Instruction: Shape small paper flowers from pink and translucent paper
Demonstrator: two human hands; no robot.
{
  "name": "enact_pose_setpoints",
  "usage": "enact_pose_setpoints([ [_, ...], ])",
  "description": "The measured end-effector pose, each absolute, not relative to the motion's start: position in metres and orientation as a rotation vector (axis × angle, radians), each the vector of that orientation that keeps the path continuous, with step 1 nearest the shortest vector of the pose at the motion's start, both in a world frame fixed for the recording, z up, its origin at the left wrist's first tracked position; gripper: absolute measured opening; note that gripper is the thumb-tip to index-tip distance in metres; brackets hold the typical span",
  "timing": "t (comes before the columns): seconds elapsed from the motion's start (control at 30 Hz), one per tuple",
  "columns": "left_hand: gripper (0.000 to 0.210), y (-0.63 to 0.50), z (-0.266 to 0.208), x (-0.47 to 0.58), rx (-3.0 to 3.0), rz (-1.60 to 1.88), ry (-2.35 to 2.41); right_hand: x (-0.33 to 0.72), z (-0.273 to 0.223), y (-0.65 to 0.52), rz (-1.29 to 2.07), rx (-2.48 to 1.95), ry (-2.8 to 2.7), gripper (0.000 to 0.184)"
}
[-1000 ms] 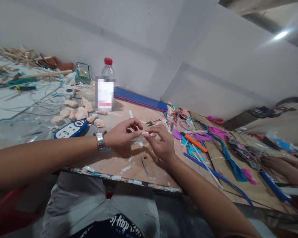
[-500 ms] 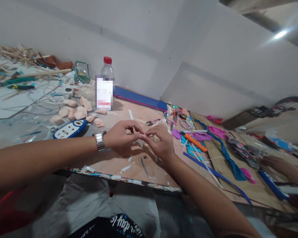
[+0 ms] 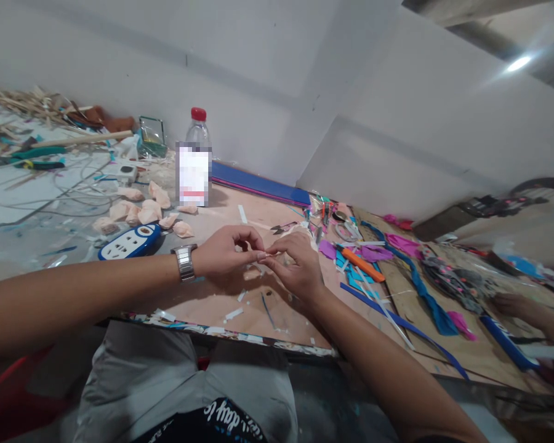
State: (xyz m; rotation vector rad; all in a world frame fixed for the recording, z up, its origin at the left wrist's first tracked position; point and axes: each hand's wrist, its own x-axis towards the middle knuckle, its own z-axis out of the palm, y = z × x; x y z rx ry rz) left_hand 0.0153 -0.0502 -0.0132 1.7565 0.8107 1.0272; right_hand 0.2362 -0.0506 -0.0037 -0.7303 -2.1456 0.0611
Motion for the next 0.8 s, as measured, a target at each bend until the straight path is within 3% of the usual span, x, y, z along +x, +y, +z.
enact_pose_setpoints([
  [0.57,0.022,-0.0516,-0.0173,0.0187,1.662,1.036,0.751,0.2339,-0.0078,-0.0511,0.102,-0.762,-2.165,0.024],
  [0.8,0.019,-0.0473,-0.0168,0.0168,1.558,1.115,0.768,0.2363,-0.0082,-0.0505,0.163,-0.795,-2.171,0.016],
])
